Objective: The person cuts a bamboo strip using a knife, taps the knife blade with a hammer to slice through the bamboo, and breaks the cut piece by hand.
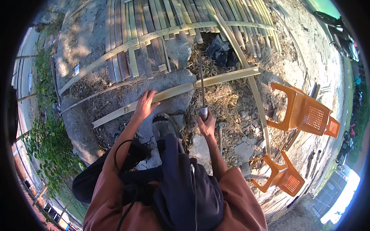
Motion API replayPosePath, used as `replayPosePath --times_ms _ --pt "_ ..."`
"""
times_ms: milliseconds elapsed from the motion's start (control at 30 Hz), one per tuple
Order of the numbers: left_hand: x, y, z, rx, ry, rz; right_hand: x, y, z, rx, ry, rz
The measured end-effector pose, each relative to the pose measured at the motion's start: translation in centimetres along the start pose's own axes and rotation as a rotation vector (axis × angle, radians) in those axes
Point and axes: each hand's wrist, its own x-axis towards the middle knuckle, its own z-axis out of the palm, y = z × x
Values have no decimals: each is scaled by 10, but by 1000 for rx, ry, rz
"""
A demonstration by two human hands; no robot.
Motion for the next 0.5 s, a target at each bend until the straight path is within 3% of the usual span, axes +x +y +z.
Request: replayPosePath --times_ms 500 --pt "-8 -16 33 87 48 33 -10 3 -8 31 5 -28"
